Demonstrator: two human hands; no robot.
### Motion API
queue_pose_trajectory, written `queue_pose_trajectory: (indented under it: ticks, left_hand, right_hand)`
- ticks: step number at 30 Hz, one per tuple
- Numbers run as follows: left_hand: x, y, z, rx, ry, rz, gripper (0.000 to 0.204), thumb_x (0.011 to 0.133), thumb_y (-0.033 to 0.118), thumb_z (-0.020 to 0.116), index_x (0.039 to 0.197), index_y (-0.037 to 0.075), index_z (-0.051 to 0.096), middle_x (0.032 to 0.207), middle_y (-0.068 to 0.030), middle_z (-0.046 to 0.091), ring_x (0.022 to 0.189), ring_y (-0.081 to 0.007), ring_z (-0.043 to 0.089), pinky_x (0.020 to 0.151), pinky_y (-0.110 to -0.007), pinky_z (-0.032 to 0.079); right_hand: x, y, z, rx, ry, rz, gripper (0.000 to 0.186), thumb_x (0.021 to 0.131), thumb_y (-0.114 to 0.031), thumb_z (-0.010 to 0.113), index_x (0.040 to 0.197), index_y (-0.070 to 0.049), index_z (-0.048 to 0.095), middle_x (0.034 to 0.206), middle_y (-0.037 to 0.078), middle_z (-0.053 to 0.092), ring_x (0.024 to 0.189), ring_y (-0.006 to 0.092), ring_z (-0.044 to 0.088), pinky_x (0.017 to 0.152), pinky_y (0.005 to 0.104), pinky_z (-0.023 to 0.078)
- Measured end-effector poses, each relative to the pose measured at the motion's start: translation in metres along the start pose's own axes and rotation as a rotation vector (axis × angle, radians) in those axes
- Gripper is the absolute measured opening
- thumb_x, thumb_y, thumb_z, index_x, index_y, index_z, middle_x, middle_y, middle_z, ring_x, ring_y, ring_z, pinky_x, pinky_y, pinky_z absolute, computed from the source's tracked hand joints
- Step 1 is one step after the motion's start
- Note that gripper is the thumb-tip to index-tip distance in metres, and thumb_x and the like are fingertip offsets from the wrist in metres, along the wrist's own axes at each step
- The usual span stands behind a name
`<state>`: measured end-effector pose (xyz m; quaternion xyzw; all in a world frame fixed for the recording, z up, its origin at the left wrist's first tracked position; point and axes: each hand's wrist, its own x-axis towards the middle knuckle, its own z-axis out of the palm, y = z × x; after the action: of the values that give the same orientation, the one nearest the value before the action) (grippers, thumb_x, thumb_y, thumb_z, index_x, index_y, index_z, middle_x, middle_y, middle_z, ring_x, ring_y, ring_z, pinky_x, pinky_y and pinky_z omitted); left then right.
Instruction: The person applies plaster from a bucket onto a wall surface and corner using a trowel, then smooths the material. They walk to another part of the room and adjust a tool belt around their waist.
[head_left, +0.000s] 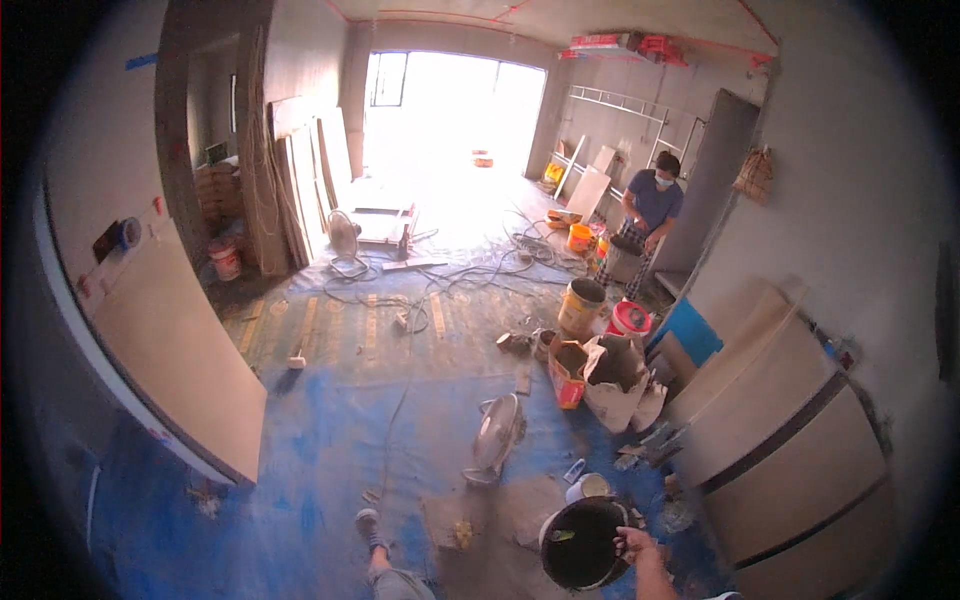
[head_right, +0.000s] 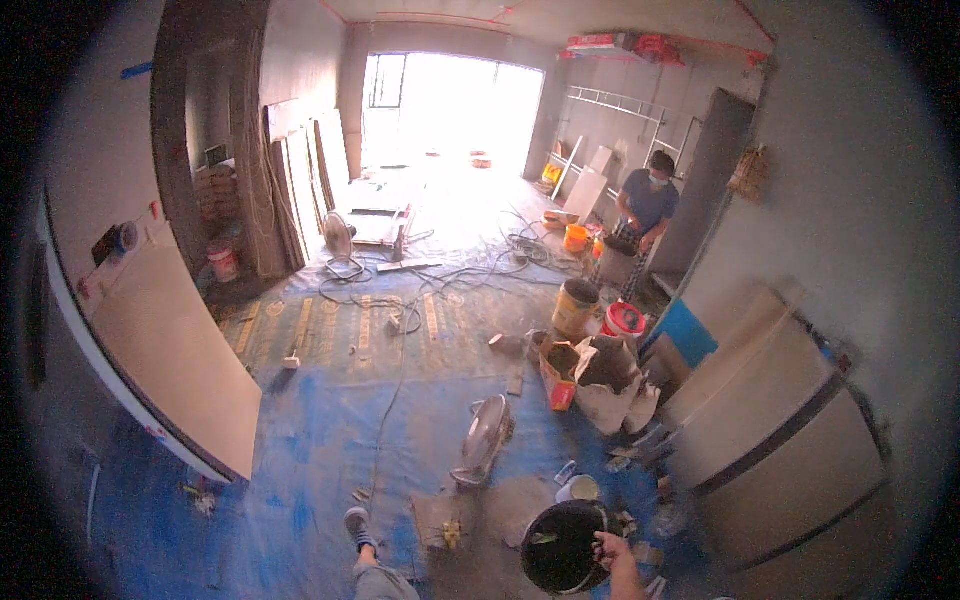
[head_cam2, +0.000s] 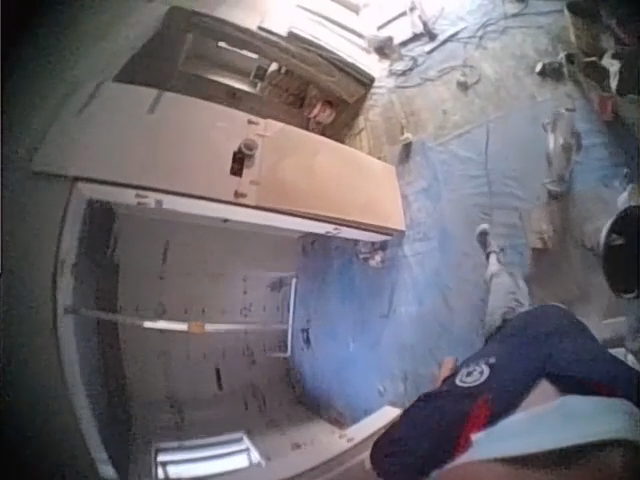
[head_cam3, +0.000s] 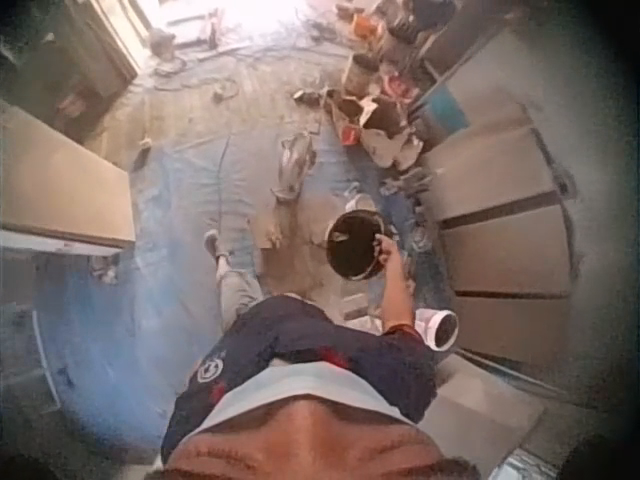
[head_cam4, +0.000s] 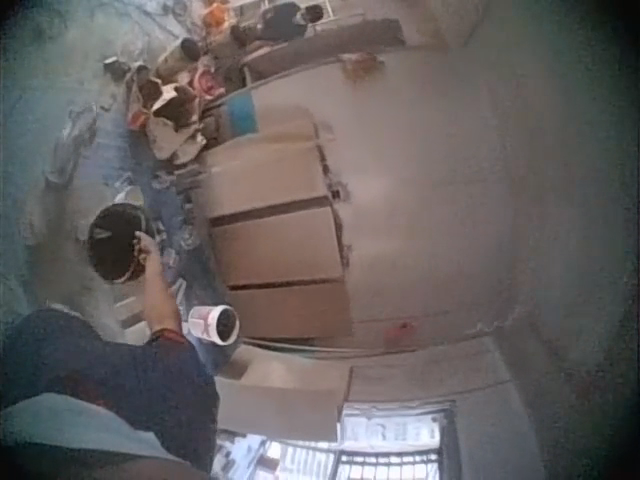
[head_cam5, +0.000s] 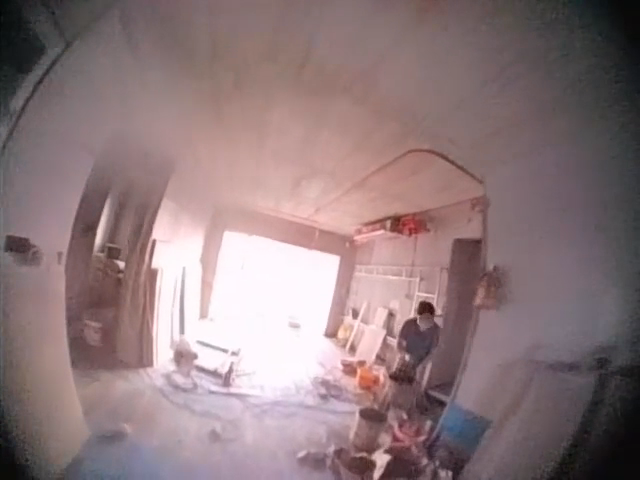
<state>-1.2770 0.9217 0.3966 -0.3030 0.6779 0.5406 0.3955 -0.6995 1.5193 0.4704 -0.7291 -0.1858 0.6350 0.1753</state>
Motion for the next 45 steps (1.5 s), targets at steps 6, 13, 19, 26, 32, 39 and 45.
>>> queue_pose_trajectory:
  ticks: [6, 13, 19, 26, 32, 39, 45]
  left_hand:
    - [0.145, 0.209, 0.135, 0.213, -0.108, 0.106, 0.024, 0.088, 0.023, 0.059, 0.100, 0.004, 0.066, 0.087, -0.0128, 0.068, 0.077, -0.0217, 0.063, 0.067, -0.036, 0.051]
    - [0.199, 0.541, 0.345, 0.797, -0.141, 0.823, 0.026, 0.086, 0.023, 0.064, 0.100, 0.002, 0.068, 0.091, -0.0133, 0.070, 0.087, -0.0206, 0.066, 0.075, -0.035, 0.052]
    - [0.207, 0.691, 0.559, 0.308, -0.618, 0.890, 0.040, 0.076, -0.010, 0.046, 0.114, -0.006, 0.056, 0.104, -0.0179, 0.063, 0.090, -0.0261, 0.065, 0.066, -0.035, 0.059]
    - [0.279, 0.716, 0.707, 0.936, -0.684, 0.767, 0.033, 0.073, -0.007, 0.056, 0.106, -0.008, 0.060, 0.085, -0.0180, 0.066, 0.069, -0.0268, 0.068, 0.045, -0.038, 0.053]
    - [0.385, 0.732, 0.654, 0.565, -0.173, 0.199, 0.023, 0.082, 0.020, 0.064, 0.104, 0.011, 0.066, 0.078, -0.0112, 0.066, 0.061, -0.0263, 0.062, 0.052, -0.040, 0.049]
    - [0.361, 0.744, 0.765, 0.619, -0.052, -0.147, 0.029, 0.086, 0.022, 0.057, 0.109, 0.005, 0.060, 0.093, -0.0136, 0.062, 0.076, -0.0269, 0.062, 0.064, -0.039, 0.052]
    - [0.390, 0.813, 0.961, 0.651, -0.132, -0.135, 0.031, 0.088, 0.022, 0.055, 0.111, 0.002, 0.057, 0.099, -0.0147, 0.061, 0.082, -0.0273, 0.063, 0.068, -0.038, 0.053]
  right_hand:
    - [-0.019, -0.055, 0.082, 0.454, 0.005, 0.125, 0.025, 0.088, -0.025, 0.059, 0.069, -0.012, 0.049, 0.061, 0.005, 0.048, 0.049, 0.0198, 0.046, 0.049, 0.0370, 0.042]
    - [-0.097, -0.123, 0.172, 0.754, 0.182, -0.125, 0.030, 0.082, -0.025, 0.058, 0.057, -0.021, 0.041, 0.046, -0.005, 0.037, 0.038, 0.0124, 0.038, 0.045, 0.0368, 0.039]
    - [-0.097, -0.228, 0.276, 0.950, 0.226, -0.209, 0.034, 0.080, -0.024, 0.059, 0.055, -0.017, 0.036, 0.045, -0.003, 0.034, 0.035, 0.0150, 0.032, 0.040, 0.0318, 0.037]
    - [0.017, -0.330, 0.321, 0.927, 0.219, -0.359, 0.010, 0.077, -0.016, 0.063, 0.073, -0.014, 0.053, 0.052, -0.004, 0.043, 0.041, 0.0127, 0.035, 0.041, 0.0294, 0.034]
    - [0.098, -0.487, 0.427, 0.908, 0.169, -0.215, 0.010, 0.078, -0.015, 0.066, 0.082, -0.020, 0.058, 0.053, -0.008, 0.043, 0.041, 0.0109, 0.032, 0.044, 0.0278, 0.033]
    - [0.202, -0.659, 0.487, 0.939, 0.011, -0.206, 0.014, 0.086, -0.018, 0.070, 0.091, -0.020, 0.057, 0.062, -0.008, 0.045, 0.047, 0.0069, 0.037, 0.043, 0.0242, 0.035]
    - [0.292, -0.860, 0.575, 0.929, -0.105, -0.325, 0.025, 0.094, -0.042, 0.056, 0.080, -0.022, 0.052, 0.064, -0.007, 0.046, 0.044, 0.0061, 0.034, 0.042, 0.0225, 0.030]
